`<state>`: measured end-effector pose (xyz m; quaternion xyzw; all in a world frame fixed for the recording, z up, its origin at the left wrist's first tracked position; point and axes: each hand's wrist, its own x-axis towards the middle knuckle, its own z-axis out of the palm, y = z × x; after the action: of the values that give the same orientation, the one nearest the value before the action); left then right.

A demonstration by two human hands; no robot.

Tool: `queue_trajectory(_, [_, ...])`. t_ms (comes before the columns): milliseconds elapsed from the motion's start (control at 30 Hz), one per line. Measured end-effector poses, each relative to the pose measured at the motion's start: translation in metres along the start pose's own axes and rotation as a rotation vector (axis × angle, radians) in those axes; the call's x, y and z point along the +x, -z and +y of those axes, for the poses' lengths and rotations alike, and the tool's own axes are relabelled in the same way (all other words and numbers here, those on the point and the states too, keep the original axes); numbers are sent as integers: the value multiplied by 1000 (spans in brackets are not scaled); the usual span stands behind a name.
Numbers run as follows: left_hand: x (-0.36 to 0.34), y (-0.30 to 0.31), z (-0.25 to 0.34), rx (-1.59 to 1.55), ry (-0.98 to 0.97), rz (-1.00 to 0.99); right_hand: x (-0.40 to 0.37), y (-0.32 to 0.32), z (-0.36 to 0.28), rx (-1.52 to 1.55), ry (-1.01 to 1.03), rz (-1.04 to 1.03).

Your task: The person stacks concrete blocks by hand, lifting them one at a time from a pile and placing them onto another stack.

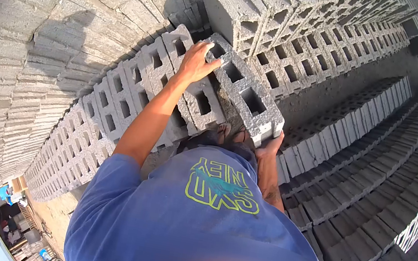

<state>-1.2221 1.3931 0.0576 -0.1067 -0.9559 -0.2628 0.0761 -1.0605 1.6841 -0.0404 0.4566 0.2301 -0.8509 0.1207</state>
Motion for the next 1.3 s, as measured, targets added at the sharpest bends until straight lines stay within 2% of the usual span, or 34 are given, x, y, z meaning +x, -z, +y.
queue_trajectory(100, [12, -34, 16, 209, -22, -361, 16, 29, 14, 40, -10, 10])
queue_trajectory(167, [8, -42, 32, 276, 31, -519, 24, 41, 24, 97, -10, -17])
queue_trajectory(233, [0, -55, 33, 311, -8, -489, 31, 47, 41, 143, -18, -31])
queue_trajectory(300, [2, -51, 37, 249, 65, -605, 43, 52, 61, 186, -23, -47])
queue_trajectory(333, [0, -52, 29, 214, 27, -558, 51, 54, 72, 204, -25, -56])
queue_trajectory(467, [15, -29, 10, 248, 24, -589, 102, 59, 118, 269, 0, -88])
queue_trajectory(567, [40, -15, -7, 280, -3, -532, 181, 82, 157, 303, 45, -130])
queue_trajectory(633, [61, -12, -26, 367, 9, -552, 274, 134, 199, 357, 76, -222])
queue_trajectory(667, [67, -18, -43, 383, 32, -528, 192, 49, 152, 186, 155, -19])
queue_trajectory(700, [70, -26, -59, 405, 51, -507, 153, -5, 132, 197, -17, 37])
queue_trajectory(733, [73, -23, -60, 406, 47, -502, 160, -4, 133, 200, -39, -17])
queue_trajectory(800, [75, -22, -57, 413, 82, -647, 153, -7, 124, 204, -55, -65])
queue_trajectory(867, [75, -22, -58, 402, 69, -591, 143, -4, 108, 52, -130, -100])
queue_trajectory(967, [65, -29, -60, 383, 70, -540, 142, -6, 94, 81, -236, -32])
queue_trajectory(1000, [62, -27, -57, 376, 69, -547, 142, -7, 86, -8, -271, 83])
queue_trajectory(1033, [63, -23, -55, 375, 67, -546, 141, -8, 74, -20, -258, 75])
queue_trajectory(1100, [48, -25, -56, 324, 6, -370, 131, -24, 42, -690, 247, 237])
queue_trajectory(1133, [31, -37, -65, 172, -21, -145, 136, -35, 29, -828, 548, 294])
queue_trajectory(1167, [14, -31, -58, 115, -24, -30, 69, -93, 8, -634, 576, 135])
queue_trajectory(1200, [-6, -25, -52, 108, 18, 15, 43, -127, -9, -673, 608, -33])
queue_trajectory(1300, [-74, -10, -43, 146, 164, 58, -3, -226, -30, -819, 731, -310])
